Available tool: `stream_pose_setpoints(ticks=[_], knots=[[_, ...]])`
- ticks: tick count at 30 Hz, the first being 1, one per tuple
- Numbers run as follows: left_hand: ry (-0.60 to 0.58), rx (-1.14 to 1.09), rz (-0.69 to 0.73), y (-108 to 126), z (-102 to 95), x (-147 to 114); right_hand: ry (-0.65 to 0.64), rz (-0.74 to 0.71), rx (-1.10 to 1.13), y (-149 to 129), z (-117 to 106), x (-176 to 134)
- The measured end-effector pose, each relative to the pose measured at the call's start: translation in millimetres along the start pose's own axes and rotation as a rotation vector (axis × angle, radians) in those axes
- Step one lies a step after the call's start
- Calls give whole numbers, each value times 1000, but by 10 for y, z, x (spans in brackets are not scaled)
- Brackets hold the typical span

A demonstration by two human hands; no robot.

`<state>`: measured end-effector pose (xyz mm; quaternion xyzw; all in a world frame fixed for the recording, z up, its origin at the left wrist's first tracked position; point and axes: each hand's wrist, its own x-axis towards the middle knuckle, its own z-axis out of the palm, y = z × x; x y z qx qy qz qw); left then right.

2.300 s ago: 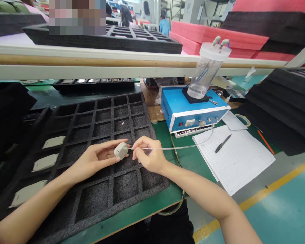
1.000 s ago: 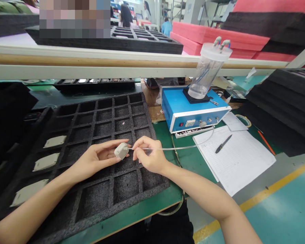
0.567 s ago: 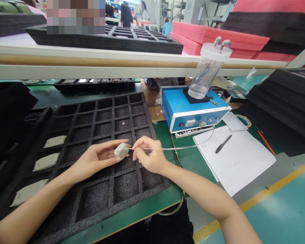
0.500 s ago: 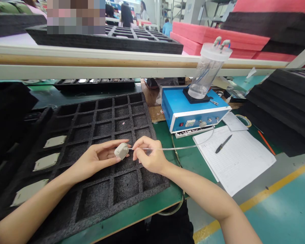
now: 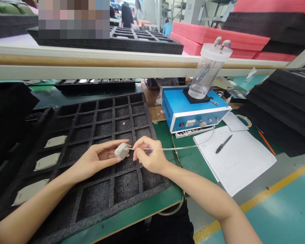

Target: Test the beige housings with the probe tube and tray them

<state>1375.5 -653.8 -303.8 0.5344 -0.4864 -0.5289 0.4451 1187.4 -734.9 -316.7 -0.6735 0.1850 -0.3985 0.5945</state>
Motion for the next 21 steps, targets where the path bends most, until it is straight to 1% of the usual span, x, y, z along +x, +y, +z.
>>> stream_pose_setpoints(ticks=[5, 7, 10, 11, 13, 15, 18, 21], knots=[[-7, -29, 4, -8, -6, 9, 12, -37, 2, 32, -10, -14], [6, -66, 12, -10, -3, 16, 80, -93, 23, 49, -21, -30], [57, -207, 36, -5, 4, 24, 241, -158, 39, 59, -40, -51], [79, -272, 44, -1, 3, 27, 261, -158, 35, 59, -46, -52], [131, -388, 52, 14, -6, 35, 237, -141, 26, 59, -57, -48], [232, -423, 44, 38, -29, 49, 195, -123, 17, 62, -62, -38], [466, -331, 19, 78, -121, 90, 170, -89, 14, 72, -57, -28], [689, -195, -3, 101, -338, 173, 135, -30, 18, 95, -44, -16]])
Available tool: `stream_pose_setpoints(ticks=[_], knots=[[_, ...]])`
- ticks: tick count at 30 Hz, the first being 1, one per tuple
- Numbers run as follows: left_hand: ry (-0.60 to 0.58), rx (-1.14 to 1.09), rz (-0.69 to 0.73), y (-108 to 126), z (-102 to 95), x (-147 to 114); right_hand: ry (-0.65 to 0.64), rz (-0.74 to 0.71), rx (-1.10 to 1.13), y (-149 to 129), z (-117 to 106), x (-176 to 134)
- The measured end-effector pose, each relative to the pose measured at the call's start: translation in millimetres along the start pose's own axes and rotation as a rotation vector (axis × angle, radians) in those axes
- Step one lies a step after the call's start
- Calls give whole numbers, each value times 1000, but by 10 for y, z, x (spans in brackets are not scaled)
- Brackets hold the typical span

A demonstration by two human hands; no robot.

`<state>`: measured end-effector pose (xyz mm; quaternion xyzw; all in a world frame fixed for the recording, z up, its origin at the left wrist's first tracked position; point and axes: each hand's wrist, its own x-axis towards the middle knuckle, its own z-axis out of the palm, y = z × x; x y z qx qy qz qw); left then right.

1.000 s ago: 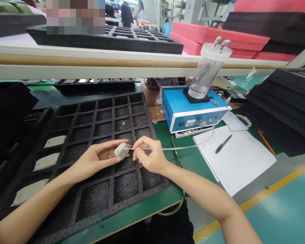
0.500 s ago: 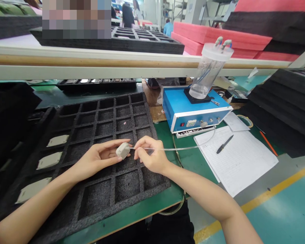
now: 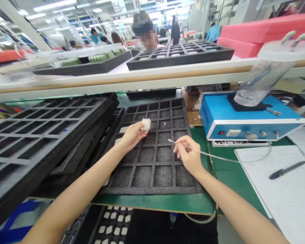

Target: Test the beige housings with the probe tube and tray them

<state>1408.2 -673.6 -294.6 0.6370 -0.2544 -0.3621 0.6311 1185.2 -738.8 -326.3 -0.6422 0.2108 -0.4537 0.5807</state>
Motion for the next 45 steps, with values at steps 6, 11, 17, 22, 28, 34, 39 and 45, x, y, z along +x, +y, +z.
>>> stream_pose_setpoints(ticks=[6, 11, 17, 22, 28, 34, 39, 45], knots=[[481, 428, 128, 110, -448, 591, -44, 81, 8, 39, 13, 18], [559, 766, 82, 176, -758, 921, -72, 102, 18, 29, 35, 16], [432, 1011, 27, 184, -878, 1033, -91, 94, 23, 28, 49, 26], [388, 1147, 91, 263, -783, 879, -106, 86, 14, 35, 40, 21], [294, 1187, 326, 335, -192, -8, -104, 83, 9, 11, 29, 19], [-304, 1187, 427, 615, -79, -2065, -107, 83, -34, -12, 0, 5], [140, 1236, 552, 1364, -646, -2586, -113, 71, -103, 23, -31, -1], [698, 1497, 148, 1973, -2020, -1447, -159, 91, -167, 46, -55, -2]])
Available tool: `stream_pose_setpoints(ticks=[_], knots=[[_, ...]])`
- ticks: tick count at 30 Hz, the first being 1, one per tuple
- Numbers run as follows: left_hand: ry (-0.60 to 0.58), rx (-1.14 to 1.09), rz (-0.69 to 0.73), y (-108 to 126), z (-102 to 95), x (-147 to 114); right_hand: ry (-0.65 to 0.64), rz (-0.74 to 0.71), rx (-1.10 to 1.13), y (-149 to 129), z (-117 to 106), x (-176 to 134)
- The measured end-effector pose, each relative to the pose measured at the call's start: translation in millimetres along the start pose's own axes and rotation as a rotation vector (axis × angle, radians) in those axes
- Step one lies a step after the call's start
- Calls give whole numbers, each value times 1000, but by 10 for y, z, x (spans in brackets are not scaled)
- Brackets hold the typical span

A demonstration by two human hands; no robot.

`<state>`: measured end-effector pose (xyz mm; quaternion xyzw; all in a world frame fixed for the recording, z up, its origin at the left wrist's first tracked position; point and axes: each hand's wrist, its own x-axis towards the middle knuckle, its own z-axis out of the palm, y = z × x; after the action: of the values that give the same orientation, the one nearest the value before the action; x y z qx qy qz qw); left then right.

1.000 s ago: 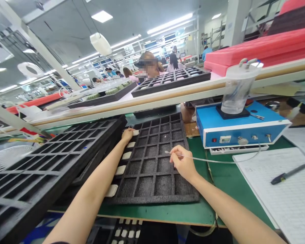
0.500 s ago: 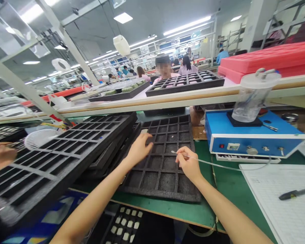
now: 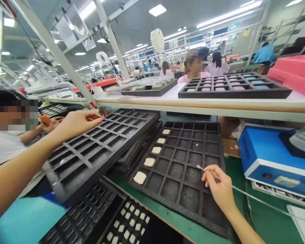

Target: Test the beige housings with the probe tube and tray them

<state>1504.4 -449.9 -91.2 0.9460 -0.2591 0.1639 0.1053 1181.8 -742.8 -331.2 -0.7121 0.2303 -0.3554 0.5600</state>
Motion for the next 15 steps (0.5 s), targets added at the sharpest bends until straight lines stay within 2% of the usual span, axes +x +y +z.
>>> stream_pose_setpoints(ticks=[3, 6, 10, 15], knots=[[-38, 22, -47, -344, 270, 714, -24, 23, -17, 10, 1, -23], [-78, 4, -65, -569, 546, 1180, -25, 57, -25, 18, 33, -50], [-104, -39, -79, -721, 881, 1556, 53, 124, -10, 18, 82, -59], [-82, -86, -150, -832, 1219, 1770, -9, 148, -52, 0, 50, -48]])
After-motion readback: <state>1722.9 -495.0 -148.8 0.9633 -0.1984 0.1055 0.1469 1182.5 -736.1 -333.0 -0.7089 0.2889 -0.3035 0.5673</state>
